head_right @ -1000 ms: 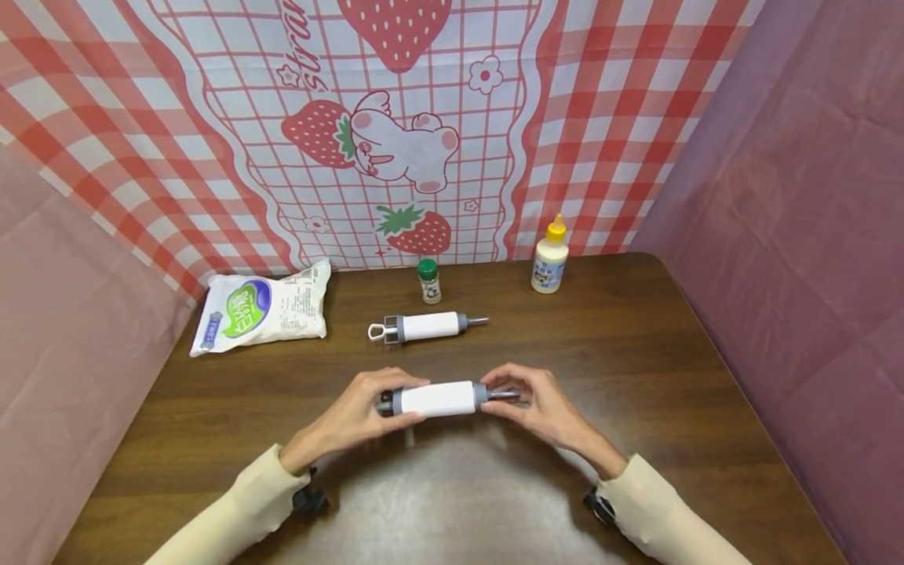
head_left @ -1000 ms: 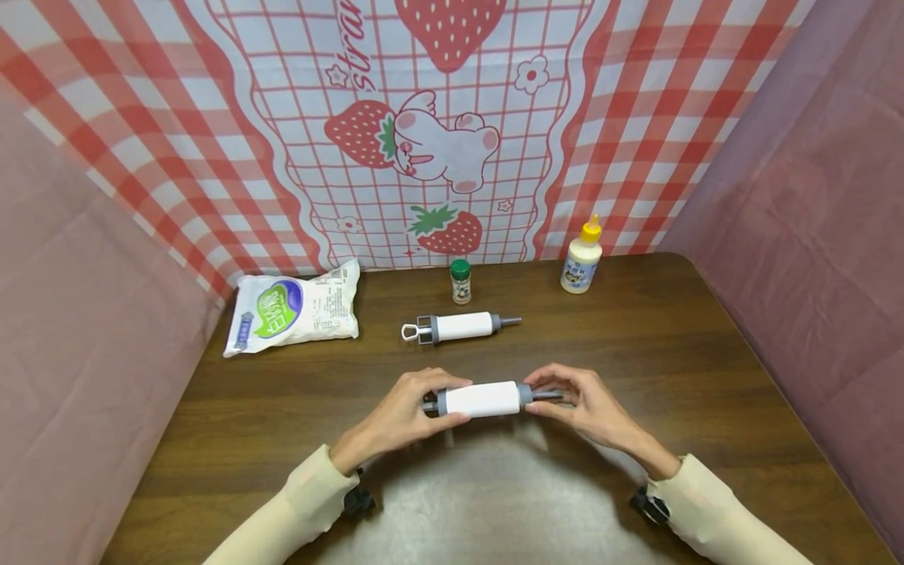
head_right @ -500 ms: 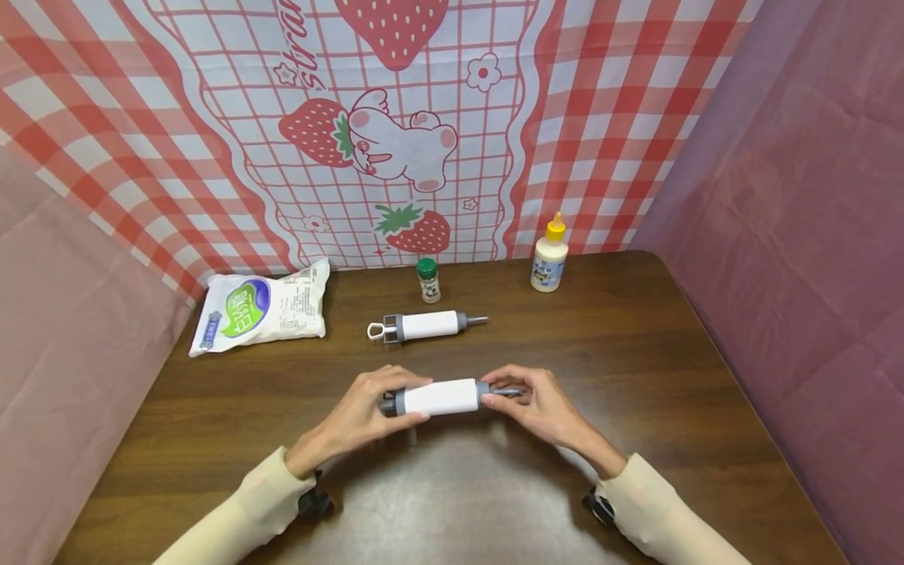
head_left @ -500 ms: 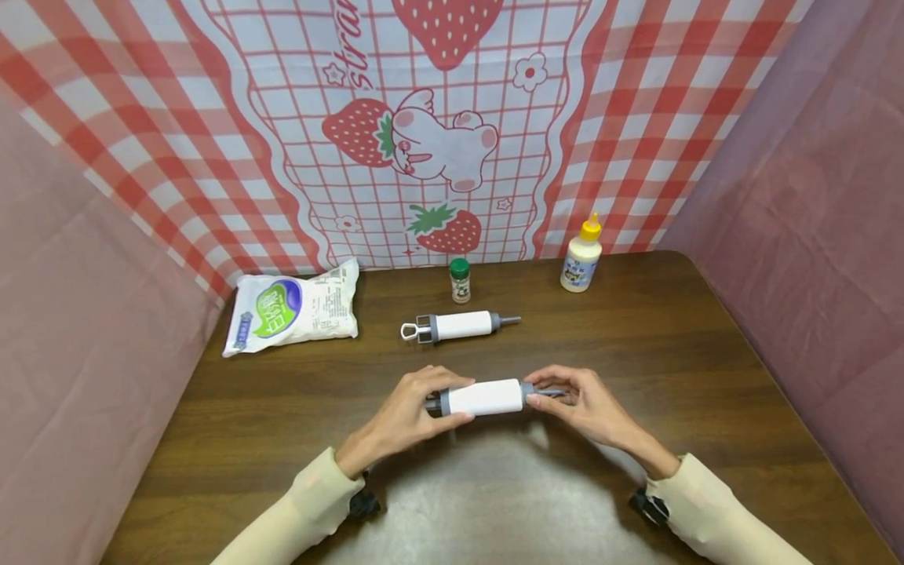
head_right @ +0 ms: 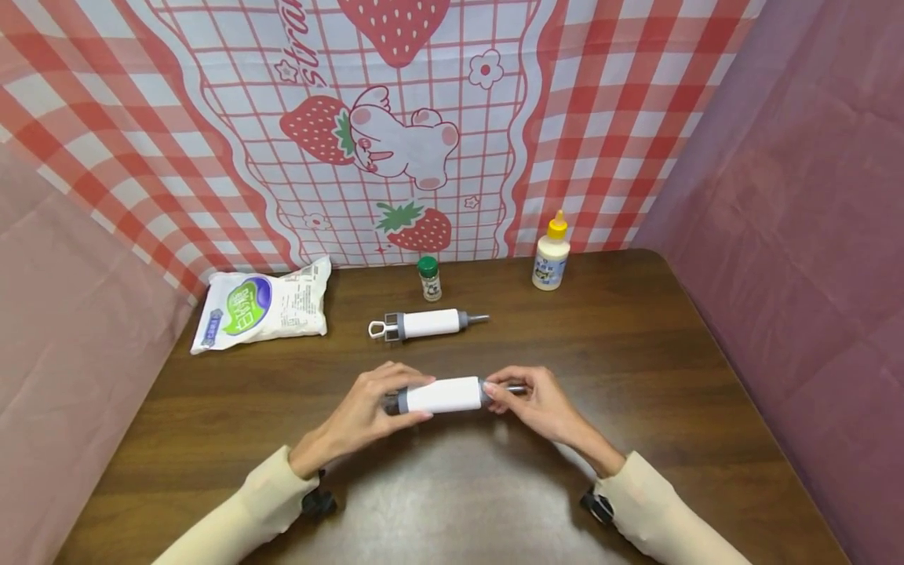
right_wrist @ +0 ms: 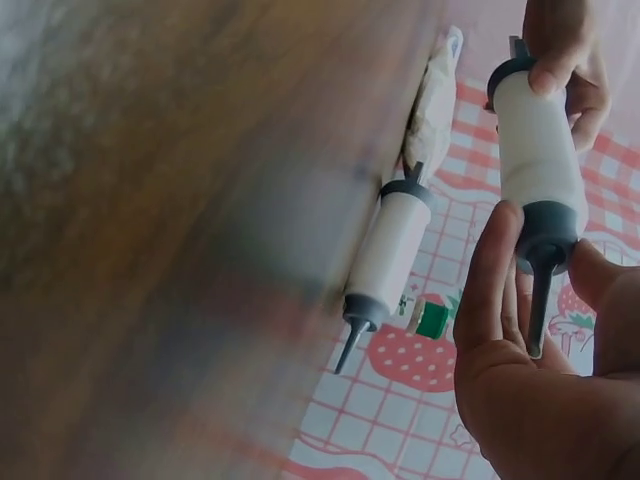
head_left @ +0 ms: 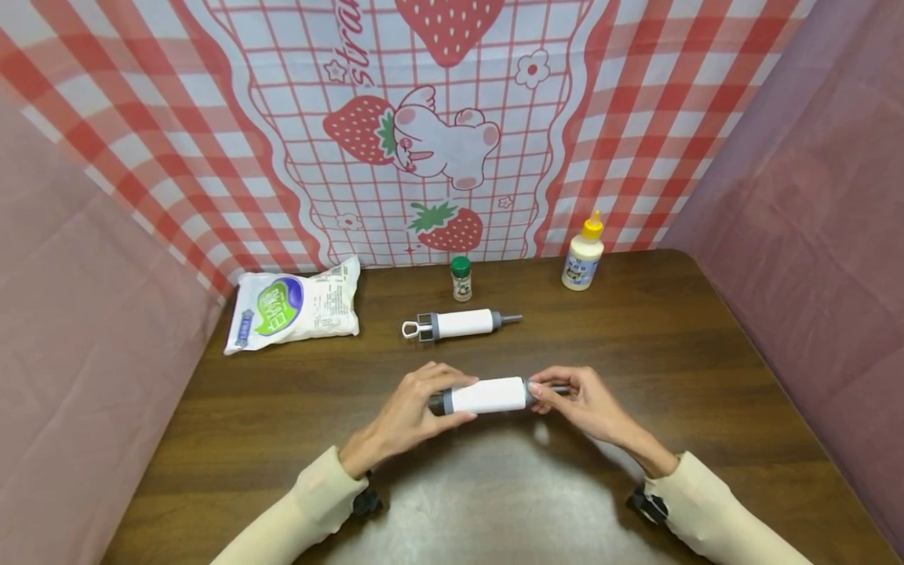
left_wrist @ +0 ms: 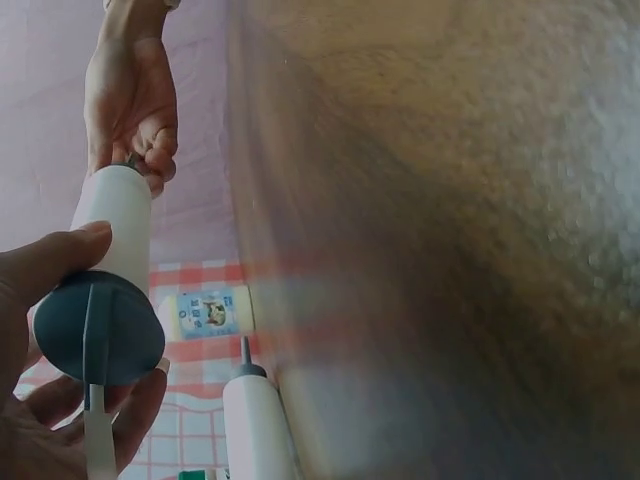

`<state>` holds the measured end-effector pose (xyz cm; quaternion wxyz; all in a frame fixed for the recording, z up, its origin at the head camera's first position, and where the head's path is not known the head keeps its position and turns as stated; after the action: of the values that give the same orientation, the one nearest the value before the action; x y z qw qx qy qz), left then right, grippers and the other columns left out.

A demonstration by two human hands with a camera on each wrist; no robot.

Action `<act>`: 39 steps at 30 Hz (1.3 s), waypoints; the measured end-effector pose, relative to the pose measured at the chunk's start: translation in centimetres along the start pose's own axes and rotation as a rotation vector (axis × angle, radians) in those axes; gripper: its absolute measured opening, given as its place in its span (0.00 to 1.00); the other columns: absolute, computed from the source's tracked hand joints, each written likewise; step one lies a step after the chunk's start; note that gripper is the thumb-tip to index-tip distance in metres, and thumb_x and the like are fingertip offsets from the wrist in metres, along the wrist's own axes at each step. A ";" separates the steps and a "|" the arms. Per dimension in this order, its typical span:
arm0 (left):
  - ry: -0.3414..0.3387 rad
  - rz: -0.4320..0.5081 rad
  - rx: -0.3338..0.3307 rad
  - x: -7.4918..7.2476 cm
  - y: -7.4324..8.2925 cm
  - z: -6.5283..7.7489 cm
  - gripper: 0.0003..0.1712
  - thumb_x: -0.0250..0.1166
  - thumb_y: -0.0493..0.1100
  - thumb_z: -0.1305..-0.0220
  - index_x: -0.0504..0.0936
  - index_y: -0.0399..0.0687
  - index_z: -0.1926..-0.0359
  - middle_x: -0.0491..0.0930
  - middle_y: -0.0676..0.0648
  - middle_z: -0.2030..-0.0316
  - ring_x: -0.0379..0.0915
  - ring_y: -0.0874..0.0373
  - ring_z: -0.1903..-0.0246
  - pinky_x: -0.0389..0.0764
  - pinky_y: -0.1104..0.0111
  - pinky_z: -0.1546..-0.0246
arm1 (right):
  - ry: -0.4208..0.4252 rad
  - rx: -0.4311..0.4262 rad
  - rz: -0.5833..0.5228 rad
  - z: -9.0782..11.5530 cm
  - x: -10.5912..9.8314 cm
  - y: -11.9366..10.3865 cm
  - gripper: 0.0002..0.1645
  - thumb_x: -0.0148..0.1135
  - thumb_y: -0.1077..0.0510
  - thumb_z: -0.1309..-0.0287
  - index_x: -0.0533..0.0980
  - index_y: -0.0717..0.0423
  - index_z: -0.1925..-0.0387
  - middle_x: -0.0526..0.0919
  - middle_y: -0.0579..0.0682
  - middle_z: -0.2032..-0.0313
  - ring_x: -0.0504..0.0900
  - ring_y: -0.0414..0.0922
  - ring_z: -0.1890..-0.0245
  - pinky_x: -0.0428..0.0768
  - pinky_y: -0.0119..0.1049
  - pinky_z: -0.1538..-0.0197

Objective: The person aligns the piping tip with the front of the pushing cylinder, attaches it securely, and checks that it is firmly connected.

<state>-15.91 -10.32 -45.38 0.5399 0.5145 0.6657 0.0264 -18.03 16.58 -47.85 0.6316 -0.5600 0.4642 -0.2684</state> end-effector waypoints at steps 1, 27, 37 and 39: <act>0.000 0.001 -0.001 0.0 0.0 0.0 0.26 0.80 0.50 0.43 0.87 0.50 0.43 0.88 0.52 0.51 0.82 0.60 0.49 0.84 0.66 0.46 | 0.006 -0.008 0.003 0.0 0.0 0.0 0.13 0.64 0.61 0.28 0.83 0.69 0.51 0.89 0.64 0.59 0.91 0.52 0.66 0.91 0.47 0.59; 0.009 0.027 -0.049 0.3 -0.2 0.4 0.26 0.80 0.50 0.43 0.87 0.50 0.43 0.88 0.52 0.52 0.82 0.60 0.52 0.84 0.67 0.50 | -0.029 -0.067 -0.021 0.1 0.2 -0.3 0.14 0.66 0.64 0.32 0.80 0.67 0.47 0.86 0.65 0.53 0.89 0.39 0.59 0.90 0.36 0.55; 0.031 -0.031 0.008 0.6 0.4 0.4 0.26 0.81 0.48 0.45 0.87 0.48 0.45 0.88 0.51 0.53 0.83 0.60 0.52 0.83 0.61 0.42 | -0.021 -0.022 0.041 0.0 0.4 -0.3 0.12 0.59 0.60 0.25 0.81 0.67 0.52 0.87 0.63 0.60 0.89 0.44 0.67 0.90 0.41 0.62; 0.032 -0.025 0.002 0.6 0.3 0.4 0.26 0.81 0.48 0.45 0.87 0.48 0.45 0.88 0.51 0.53 0.83 0.60 0.53 0.84 0.63 0.44 | -0.001 -0.037 0.029 0.0 0.5 -0.4 0.12 0.60 0.61 0.26 0.81 0.66 0.50 0.87 0.64 0.57 0.89 0.44 0.66 0.91 0.42 0.62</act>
<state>-15.31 -9.90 -45.79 0.5288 0.5063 0.6806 0.0273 -17.80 16.08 -47.63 0.6253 -0.5649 0.4769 -0.2500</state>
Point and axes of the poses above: each hand's wrist, its own z-axis away from the middle knuckle, its own x-axis out of the palm, y = z × x, the point moved 4 cm from there along -z, towards the middle knuckle
